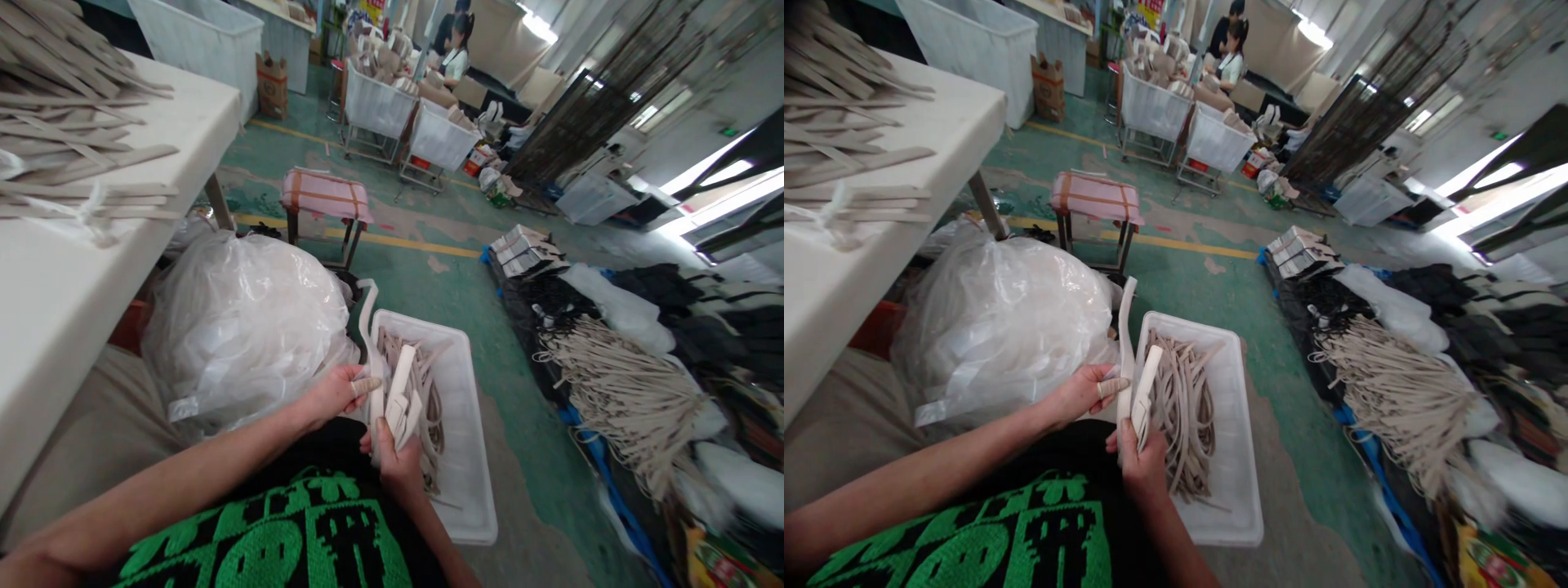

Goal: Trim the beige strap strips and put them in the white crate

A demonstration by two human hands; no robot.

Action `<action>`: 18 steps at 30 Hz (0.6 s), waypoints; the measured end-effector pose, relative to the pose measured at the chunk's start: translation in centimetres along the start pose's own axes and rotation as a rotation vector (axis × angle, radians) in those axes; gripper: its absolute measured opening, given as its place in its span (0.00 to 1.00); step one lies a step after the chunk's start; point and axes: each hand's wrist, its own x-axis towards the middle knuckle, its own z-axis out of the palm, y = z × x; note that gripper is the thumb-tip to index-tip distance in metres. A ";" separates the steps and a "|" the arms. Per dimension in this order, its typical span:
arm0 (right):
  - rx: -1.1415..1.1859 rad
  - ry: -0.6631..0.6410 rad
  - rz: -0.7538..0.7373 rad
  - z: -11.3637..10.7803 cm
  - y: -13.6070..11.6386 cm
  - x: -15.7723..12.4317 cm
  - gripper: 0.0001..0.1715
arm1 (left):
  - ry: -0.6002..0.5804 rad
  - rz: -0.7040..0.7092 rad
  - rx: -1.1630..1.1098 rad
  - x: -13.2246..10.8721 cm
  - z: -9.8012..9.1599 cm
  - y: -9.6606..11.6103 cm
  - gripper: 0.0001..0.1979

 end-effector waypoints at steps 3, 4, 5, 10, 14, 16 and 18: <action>-0.053 -0.028 0.045 0.1 0.5 -0.4 0.28 | 0.037 -0.080 -0.126 -0.2 -0.1 -1.5 0.25; -0.063 -0.036 0.054 0.2 0.5 -0.3 0.27 | 0.050 -0.097 -0.150 -0.3 -0.1 -1.9 0.26; -0.068 -0.038 0.061 0.3 0.4 -0.1 0.26 | 0.055 -0.111 -0.160 -0.4 0.0 -2.2 0.26; -0.001 0.005 0.088 1.0 -0.2 2.1 0.27 | -0.030 -0.099 -0.151 -0.4 0.0 -2.6 0.26; 0.006 -0.127 0.082 1.2 0.0 2.8 0.28 | 0.176 -0.033 -0.139 0.7 -2.7 -0.9 0.24; -0.006 -0.158 0.086 1.4 0.2 2.7 0.27 | 0.263 -0.014 -0.137 1.1 -3.9 -0.1 0.24; -0.008 -0.132 0.099 1.6 0.0 3.0 0.25 | 0.263 -0.020 -0.108 1.0 -4.3 0.3 0.23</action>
